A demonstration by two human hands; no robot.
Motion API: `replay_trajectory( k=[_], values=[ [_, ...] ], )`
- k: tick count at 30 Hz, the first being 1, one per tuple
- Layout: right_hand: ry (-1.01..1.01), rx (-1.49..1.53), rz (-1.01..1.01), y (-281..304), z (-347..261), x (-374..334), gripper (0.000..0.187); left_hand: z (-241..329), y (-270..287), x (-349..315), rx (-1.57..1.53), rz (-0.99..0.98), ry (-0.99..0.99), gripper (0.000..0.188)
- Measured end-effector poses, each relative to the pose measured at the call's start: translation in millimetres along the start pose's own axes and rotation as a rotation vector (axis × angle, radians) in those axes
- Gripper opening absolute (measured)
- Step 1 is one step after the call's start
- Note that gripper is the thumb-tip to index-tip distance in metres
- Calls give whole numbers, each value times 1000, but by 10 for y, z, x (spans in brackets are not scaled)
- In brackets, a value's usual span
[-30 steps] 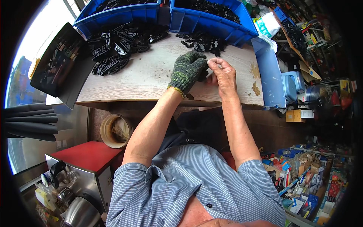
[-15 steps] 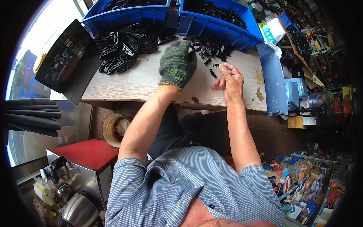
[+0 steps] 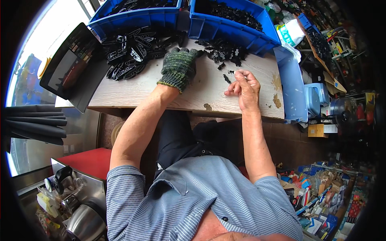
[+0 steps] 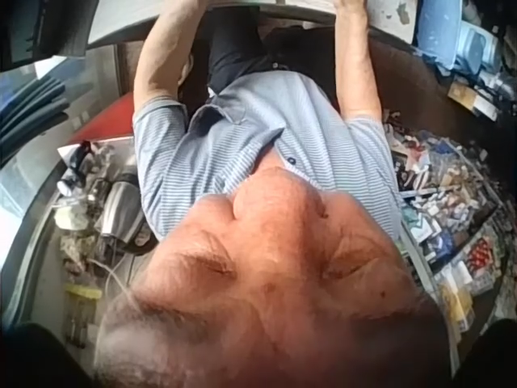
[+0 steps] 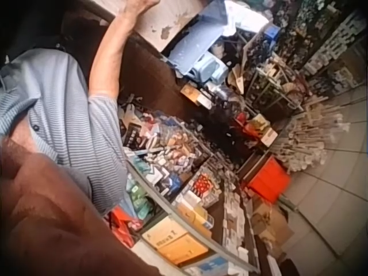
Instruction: Assembling small black plastic components by hand at a workshop bench.
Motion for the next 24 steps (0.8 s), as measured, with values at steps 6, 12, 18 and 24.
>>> replay_trajectory(
  k=[6, 12, 18, 24],
  values=[
    [4, 33, -13, 9, -3, 2, 24, 8, -3, -162, 85, 98, 52, 17],
    [-1, 47, -18, -27, -28, -29, 25, 255, -1, -419, -685, 207, 219, 21],
    [38, 107, -105, 32, -30, -59, 19, 664, -33, -470, -1474, -123, 494, 29],
    [34, 28, -118, 66, -26, -60, 14, 789, -109, -417, -1631, -221, 458, 29]
  ],
)
Point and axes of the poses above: each hand's wrist, its own x-axis towards the middle knuckle, its own y-axis out of the back of the hand, z = x × y, the point moved 2 cm from there along x, towards the middle knuckle, and after that the axes turned 3 degrees about -x, right-handed, at the moved point
